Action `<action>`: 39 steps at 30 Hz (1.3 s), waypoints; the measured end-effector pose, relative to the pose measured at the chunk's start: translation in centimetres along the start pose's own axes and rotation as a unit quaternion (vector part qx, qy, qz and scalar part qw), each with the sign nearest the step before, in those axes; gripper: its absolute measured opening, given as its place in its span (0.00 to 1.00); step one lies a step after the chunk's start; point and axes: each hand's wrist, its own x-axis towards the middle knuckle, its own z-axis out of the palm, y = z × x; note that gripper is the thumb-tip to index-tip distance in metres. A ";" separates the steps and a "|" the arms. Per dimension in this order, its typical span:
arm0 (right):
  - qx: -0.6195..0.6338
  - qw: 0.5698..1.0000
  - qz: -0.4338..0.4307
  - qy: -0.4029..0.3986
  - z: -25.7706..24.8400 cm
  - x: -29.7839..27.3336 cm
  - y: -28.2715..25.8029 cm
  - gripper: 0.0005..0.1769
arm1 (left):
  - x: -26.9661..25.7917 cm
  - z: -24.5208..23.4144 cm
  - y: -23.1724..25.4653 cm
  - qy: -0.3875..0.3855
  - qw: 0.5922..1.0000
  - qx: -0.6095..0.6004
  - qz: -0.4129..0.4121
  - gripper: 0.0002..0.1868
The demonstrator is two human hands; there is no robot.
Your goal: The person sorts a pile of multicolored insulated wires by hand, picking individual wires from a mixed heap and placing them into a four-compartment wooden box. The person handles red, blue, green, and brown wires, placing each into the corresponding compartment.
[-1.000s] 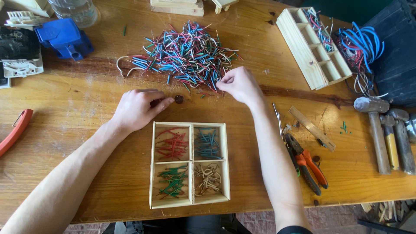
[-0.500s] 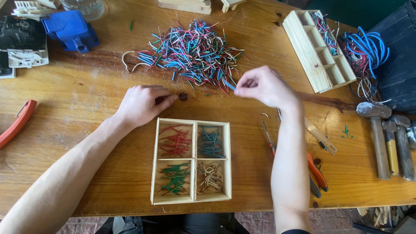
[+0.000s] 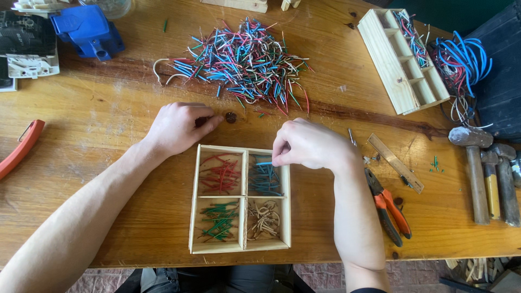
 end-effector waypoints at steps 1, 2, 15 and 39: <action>0.000 1.000 0.000 0.000 -0.1 0.0 -0.1 0.07 | 0.0 0.0 0.0 0.000 1.000 0.000 0.000 0.17; -0.004 1.000 0.006 0.003 -0.1 0.0 -0.1 0.07 | 0.0 0.0 0.0 0.001 1.000 0.001 0.001 0.17; 0.018 0.995 0.027 0.098 -1.5 -1.3 0.2 0.10 | 0.1 0.2 0.0 -0.003 1.000 0.003 -0.006 0.17; 0.054 0.922 -0.137 0.358 3.1 11.3 5.6 0.11 | 0.1 -0.4 0.8 -0.016 1.000 0.003 -0.014 0.17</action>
